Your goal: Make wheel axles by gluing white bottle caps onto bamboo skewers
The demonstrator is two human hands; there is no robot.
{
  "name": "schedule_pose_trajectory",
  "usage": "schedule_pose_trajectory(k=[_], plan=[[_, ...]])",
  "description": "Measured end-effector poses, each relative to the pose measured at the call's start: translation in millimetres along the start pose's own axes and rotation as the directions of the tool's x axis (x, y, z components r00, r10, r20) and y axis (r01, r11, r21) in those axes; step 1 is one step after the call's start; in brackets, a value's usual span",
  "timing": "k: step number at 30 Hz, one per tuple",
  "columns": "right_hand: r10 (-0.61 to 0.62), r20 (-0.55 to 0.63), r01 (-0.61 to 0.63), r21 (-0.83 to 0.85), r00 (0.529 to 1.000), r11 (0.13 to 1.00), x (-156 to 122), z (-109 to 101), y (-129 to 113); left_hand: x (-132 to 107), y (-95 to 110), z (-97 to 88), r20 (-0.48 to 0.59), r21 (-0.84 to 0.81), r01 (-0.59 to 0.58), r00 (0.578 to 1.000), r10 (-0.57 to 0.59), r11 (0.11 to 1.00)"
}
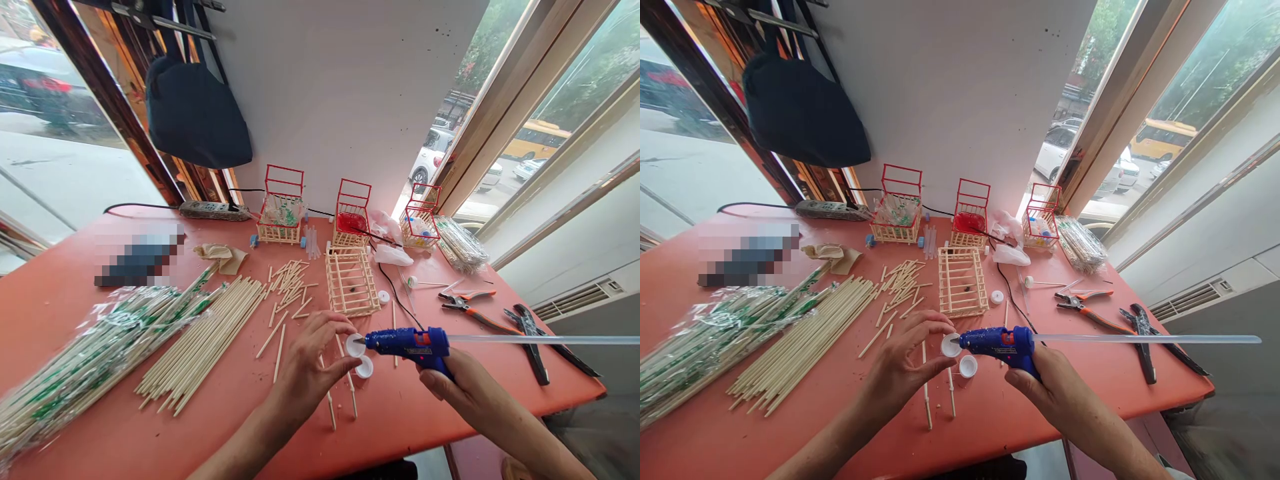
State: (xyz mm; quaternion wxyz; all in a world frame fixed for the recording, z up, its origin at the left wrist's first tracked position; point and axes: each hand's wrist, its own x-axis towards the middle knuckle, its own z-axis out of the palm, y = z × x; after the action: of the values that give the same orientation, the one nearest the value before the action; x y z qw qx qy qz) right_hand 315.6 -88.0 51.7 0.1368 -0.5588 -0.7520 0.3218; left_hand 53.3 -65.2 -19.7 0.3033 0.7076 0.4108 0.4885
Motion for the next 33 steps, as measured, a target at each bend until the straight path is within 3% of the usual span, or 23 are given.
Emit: schedule_pose_trajectory(k=[12, 30, 33], plan=[[0.041, -0.038, -0.042, -0.033, 0.998, 0.999, -1.6, 2.4, 7.2, -1.2, -3.7, 1.4, -0.035, 0.013, -0.010, 0.999, 0.010, 1.000], [-0.064, -0.111, 0.062, -0.026, 0.992, 0.998, -4.9, 0.3, 5.8, -2.7, -3.8, 3.4, -0.043, 0.037, -0.026, 0.999, 0.028, 0.999], [-0.052, -0.077, 0.051, -0.012, 0.996, 0.999, -6.3, 0.4, 8.7, -2.6, -3.7, 3.8, -0.034, 0.043, -0.037, 0.999, 0.038, 0.998]])
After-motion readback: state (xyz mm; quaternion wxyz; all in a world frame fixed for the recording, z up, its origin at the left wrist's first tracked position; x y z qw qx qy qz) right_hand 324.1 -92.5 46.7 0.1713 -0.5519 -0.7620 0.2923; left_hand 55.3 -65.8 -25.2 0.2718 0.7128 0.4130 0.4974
